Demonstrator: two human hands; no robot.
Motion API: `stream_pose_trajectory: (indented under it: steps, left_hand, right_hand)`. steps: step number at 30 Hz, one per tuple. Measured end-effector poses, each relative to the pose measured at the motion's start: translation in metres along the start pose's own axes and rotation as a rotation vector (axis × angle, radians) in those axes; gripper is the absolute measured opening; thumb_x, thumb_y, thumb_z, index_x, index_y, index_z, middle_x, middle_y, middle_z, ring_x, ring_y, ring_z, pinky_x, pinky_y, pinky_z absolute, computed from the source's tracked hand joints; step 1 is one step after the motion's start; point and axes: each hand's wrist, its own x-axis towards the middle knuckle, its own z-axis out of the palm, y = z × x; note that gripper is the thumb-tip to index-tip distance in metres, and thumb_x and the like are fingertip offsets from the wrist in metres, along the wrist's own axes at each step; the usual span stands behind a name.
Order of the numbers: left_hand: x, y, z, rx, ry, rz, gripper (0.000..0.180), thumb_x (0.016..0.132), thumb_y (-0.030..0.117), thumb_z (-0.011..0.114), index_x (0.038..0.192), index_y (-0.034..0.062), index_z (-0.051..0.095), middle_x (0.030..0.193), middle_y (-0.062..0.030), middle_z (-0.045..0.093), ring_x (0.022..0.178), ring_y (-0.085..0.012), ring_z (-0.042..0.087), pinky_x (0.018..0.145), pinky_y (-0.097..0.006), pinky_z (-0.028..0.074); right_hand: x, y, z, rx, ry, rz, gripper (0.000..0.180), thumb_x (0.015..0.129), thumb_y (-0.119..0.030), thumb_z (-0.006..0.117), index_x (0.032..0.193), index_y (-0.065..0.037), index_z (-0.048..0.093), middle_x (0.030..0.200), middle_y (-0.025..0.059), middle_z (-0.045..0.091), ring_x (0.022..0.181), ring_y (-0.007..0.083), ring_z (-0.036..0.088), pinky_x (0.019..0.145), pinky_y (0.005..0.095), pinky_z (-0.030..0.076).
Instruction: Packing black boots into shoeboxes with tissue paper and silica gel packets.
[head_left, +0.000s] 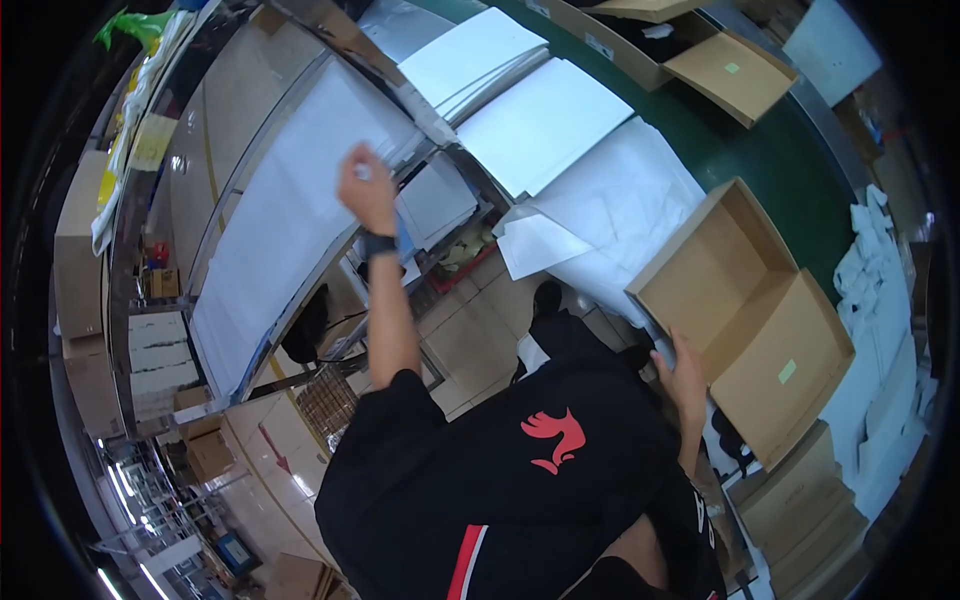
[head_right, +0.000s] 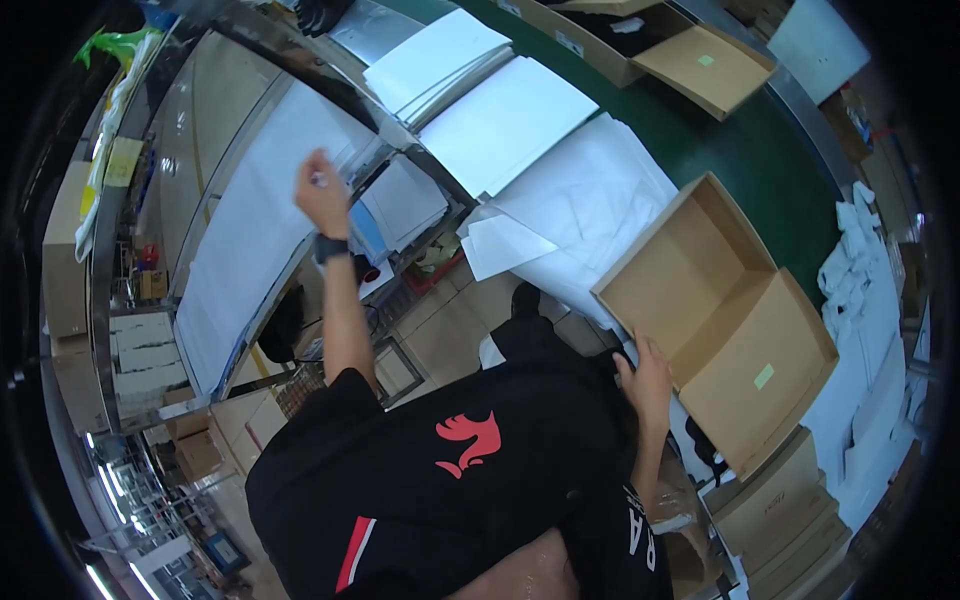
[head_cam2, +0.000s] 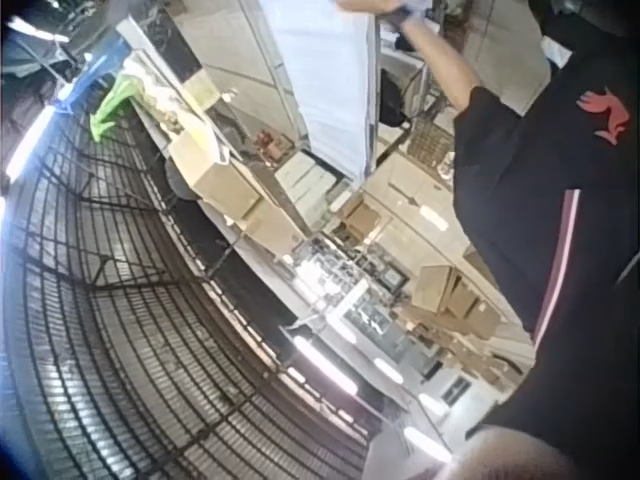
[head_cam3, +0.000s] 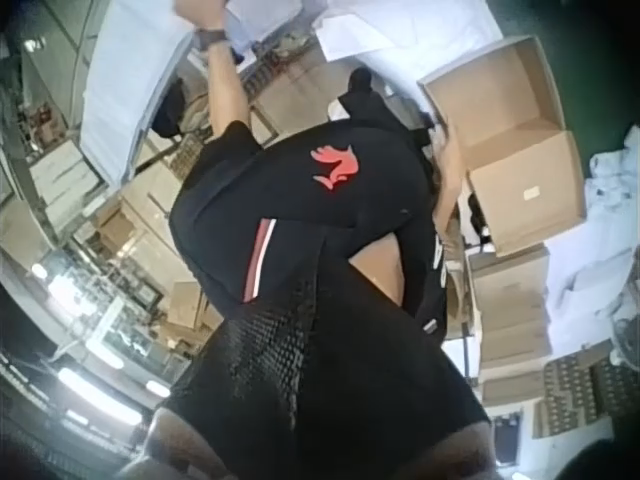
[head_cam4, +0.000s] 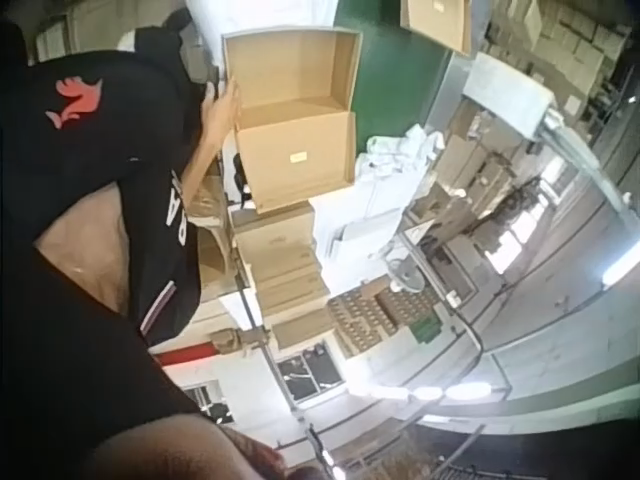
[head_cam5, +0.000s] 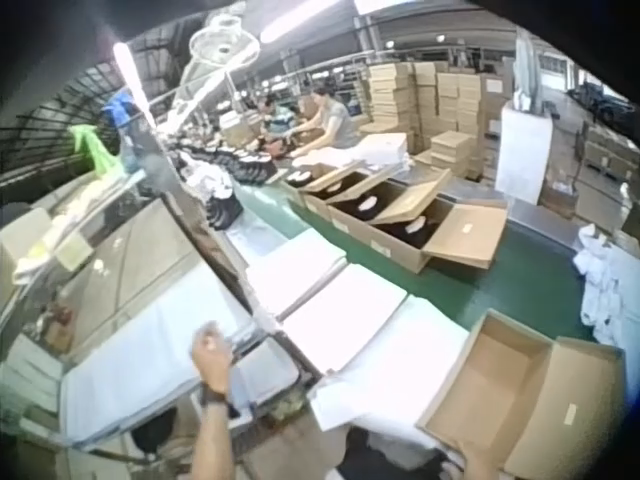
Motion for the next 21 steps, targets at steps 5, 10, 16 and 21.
stream_pose_trajectory:
  steps: [5,10,16,21]
  left_hand:
    - [0.074,-0.169,-0.028,0.727,-0.207,0.114,0.049,0.099,0.047,0.051,0.123,0.0094,0.070,0.127,-0.0169,0.066,0.128,-0.0406,0.052,0.112,-0.047,0.036]
    - [0.071,-0.141,-0.030,0.288,-0.272,-0.136,0.041,0.099,0.039,0.057,0.115,0.0052,0.073,0.110,-0.0206,0.071,0.103,-0.0396,0.067,0.091,-0.042,0.051]
    - [-0.066,0.038,-0.024,-0.231,-0.279,0.036,0.032,0.099,0.011,0.058,0.128,-0.0033,0.064,0.133,-0.0233,0.062,0.131,-0.0321,0.055,0.108,-0.037,0.042]
    - [-0.182,0.168,-0.012,-0.448,-0.687,0.471,0.035,0.091,0.002,0.063,0.126,0.0001,0.066,0.131,-0.0181,0.064,0.131,-0.0376,0.054,0.109,-0.046,0.043]
  right_hand:
    - [0.009,-0.030,-0.012,-0.160,-0.009,-0.016,0.053,0.091,-0.025,0.068,0.138,-0.006,0.054,0.132,0.0198,0.059,0.121,0.0395,0.056,0.103,0.0451,0.044]
    - [0.033,-0.088,-0.043,0.097,0.321,-0.187,0.040,0.091,-0.016,0.067,0.128,-0.001,0.061,0.128,0.0185,0.061,0.120,0.0353,0.057,0.099,0.0413,0.046]
    - [0.100,-0.161,-0.018,0.705,0.091,-0.373,0.038,0.092,-0.017,0.069,0.126,-0.001,0.063,0.128,0.0151,0.064,0.119,0.0276,0.061,0.101,0.0401,0.046]
    - [0.131,-0.202,-0.019,0.765,0.096,-0.377,0.043,0.091,-0.029,0.073,0.123,0.000,0.065,0.118,0.0147,0.068,0.107,0.0190,0.063,0.097,0.0359,0.048]
